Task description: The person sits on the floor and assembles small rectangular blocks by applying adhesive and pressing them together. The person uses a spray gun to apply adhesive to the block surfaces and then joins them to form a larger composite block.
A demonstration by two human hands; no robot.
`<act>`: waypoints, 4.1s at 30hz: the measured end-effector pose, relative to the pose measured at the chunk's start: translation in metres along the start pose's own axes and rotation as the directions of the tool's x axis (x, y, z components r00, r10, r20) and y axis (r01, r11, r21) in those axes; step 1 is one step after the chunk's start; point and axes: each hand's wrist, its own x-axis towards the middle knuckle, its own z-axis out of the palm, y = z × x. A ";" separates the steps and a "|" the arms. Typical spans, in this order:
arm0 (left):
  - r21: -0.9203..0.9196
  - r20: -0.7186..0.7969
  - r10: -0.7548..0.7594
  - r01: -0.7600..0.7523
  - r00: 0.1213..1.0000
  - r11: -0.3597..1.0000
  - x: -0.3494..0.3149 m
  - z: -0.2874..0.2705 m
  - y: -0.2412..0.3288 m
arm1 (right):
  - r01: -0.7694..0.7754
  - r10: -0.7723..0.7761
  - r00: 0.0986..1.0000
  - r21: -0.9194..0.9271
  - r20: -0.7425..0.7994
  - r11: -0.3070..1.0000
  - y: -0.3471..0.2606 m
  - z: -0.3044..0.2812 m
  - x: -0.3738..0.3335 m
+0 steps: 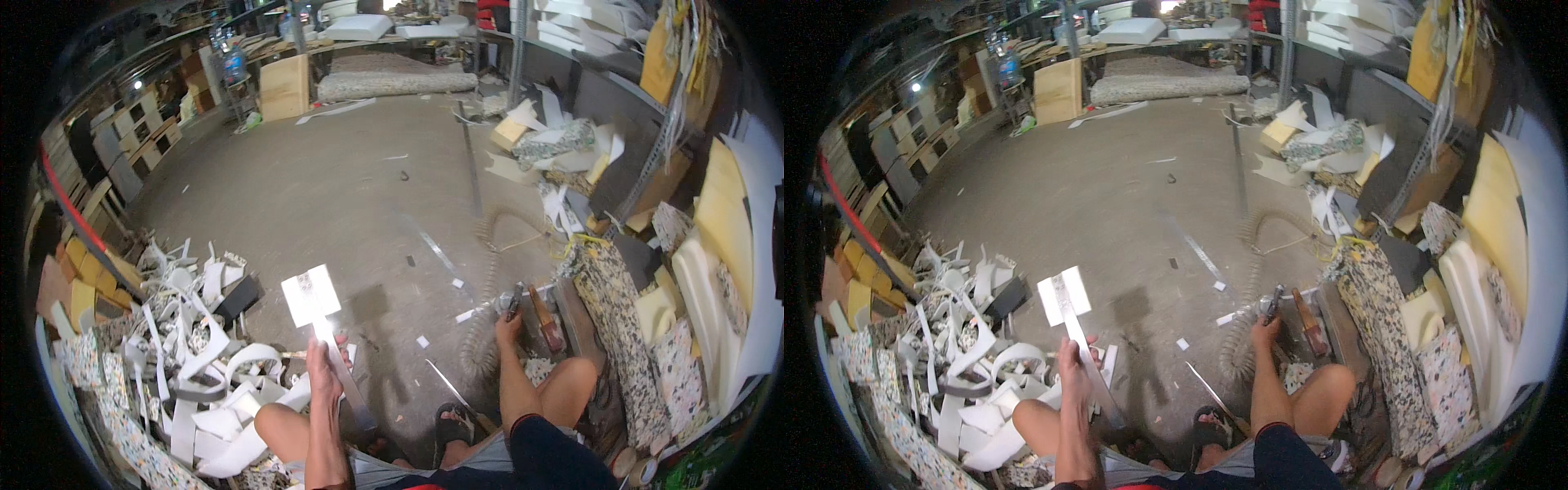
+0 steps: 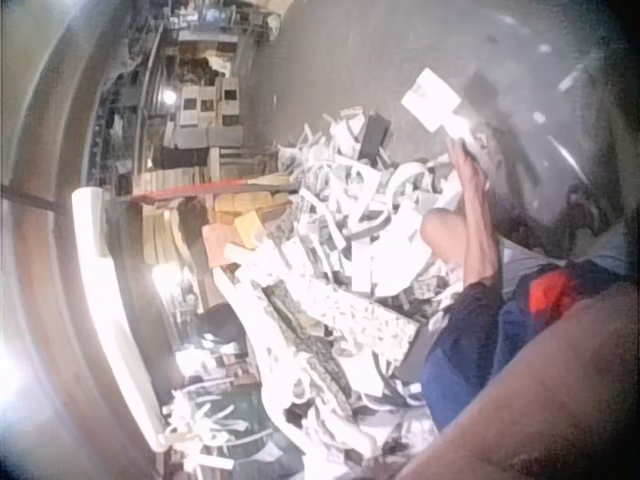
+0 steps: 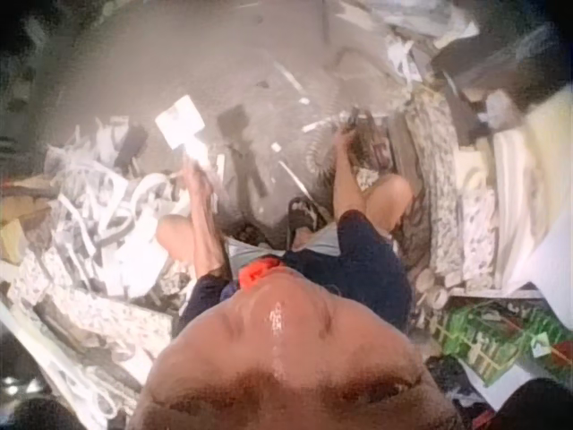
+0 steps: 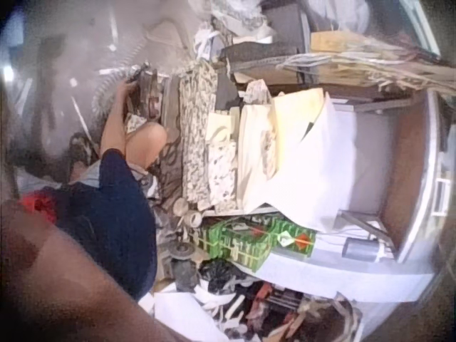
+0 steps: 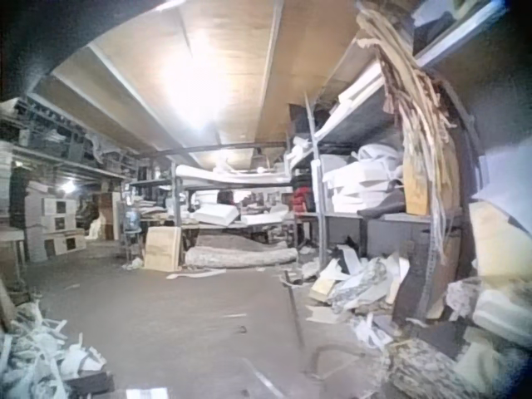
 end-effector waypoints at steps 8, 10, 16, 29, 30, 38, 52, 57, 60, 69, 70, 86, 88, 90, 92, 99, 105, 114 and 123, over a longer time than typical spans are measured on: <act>-0.363 0.216 -0.016 0.096 0.976 0.927 -0.016 0.016 0.023 | -0.243 0.294 0.951 -0.369 0.090 0.897 -0.052 -0.053 -0.010; -0.417 0.311 0.034 0.104 0.950 0.903 -0.021 0.032 0.030 | -0.228 0.229 0.943 -0.032 0.241 0.973 -0.051 -0.089 -0.001; -0.466 0.450 0.113 0.125 0.886 0.876 -0.036 0.019 0.040 | 0.123 -0.213 0.921 0.276 0.326 0.953 -0.200 -0.256 -0.105; -0.231 0.333 -0.004 0.086 0.943 0.969 -0.037 0.065 0.015 | 0.151 -0.064 0.978 -0.468 0.196 0.871 0.061 -0.409 -0.275; -0.214 0.305 -0.064 0.134 0.950 0.967 -0.039 0.065 0.005 | 0.161 -0.052 0.977 -0.546 0.209 0.822 0.063 -0.418 -0.307; -0.206 0.632 -0.034 0.209 0.775 0.956 0.029 -0.032 0.029 | -0.052 0.225 0.933 -0.514 0.280 0.856 0.076 -0.423 -0.353; -0.310 0.774 -0.090 0.499 0.627 0.809 0.027 -0.018 0.047 | -0.090 0.134 0.987 -0.400 0.084 0.912 0.030 -0.463 -0.344; -0.326 0.724 -0.069 0.428 0.686 0.843 0.039 -0.053 0.052 | 0.132 -0.043 0.968 -0.356 0.249 0.925 0.021 -0.397 -0.272; -0.300 0.767 -0.074 0.459 0.637 0.836 0.020 -0.046 0.053 | 0.227 -0.109 0.949 -0.404 0.295 0.886 0.028 -0.333 -0.198; -0.207 0.462 -0.042 0.153 0.886 0.966 -0.036 -0.103 0.077 | 0.617 0.236 0.664 -0.698 0.710 0.363 0.031 -0.216 -0.067; -0.173 0.438 -0.044 0.133 0.898 0.976 -0.042 -0.104 0.078 | 0.631 0.247 0.658 -0.700 0.711 0.335 0.036 -0.212 -0.062; 0.171 0.354 -0.051 -0.011 0.934 0.985 -0.087 0.051 0.035 | -0.156 -0.465 0.769 0.835 0.438 0.528 -0.177 -0.342 -0.067; 0.180 0.411 -0.115 0.043 0.904 0.983 -0.095 0.066 0.037 | -0.212 -0.480 0.751 0.854 0.453 0.475 -0.186 -0.336 -0.067; 0.199 0.409 -0.142 0.064 0.901 0.978 -0.108 0.073 0.038 | -0.230 -0.504 0.734 0.865 0.455 0.446 -0.216 -0.320 -0.079; 0.214 0.409 -0.171 0.087 0.896 0.973 -0.120 0.084 0.038 | -0.275 -0.512 0.693 0.843 0.508 0.463 -0.236 -0.308 -0.092; 0.188 0.384 -0.252 0.192 0.888 0.963 -0.151 0.080 0.047 | 0.221 -0.666 0.600 0.709 0.442 0.669 -0.314 -0.233 -0.164; 0.112 0.344 -0.203 0.175 0.917 0.978 -0.168 0.079 0.063 | 0.790 -0.883 0.339 0.412 0.325 0.454 -0.354 -0.207 -0.216; 0.128 0.323 -0.201 0.168 0.925 0.978 -0.172 0.078 0.074 | 0.856 -0.918 0.232 0.380 0.322 0.350 -0.371 -0.175 -0.224; 0.107 0.334 -0.215 0.190 0.918 0.976 -0.173 0.075 0.080 | 0.866 -0.913 0.188 0.377 0.362 0.328 -0.372 -0.166 -0.225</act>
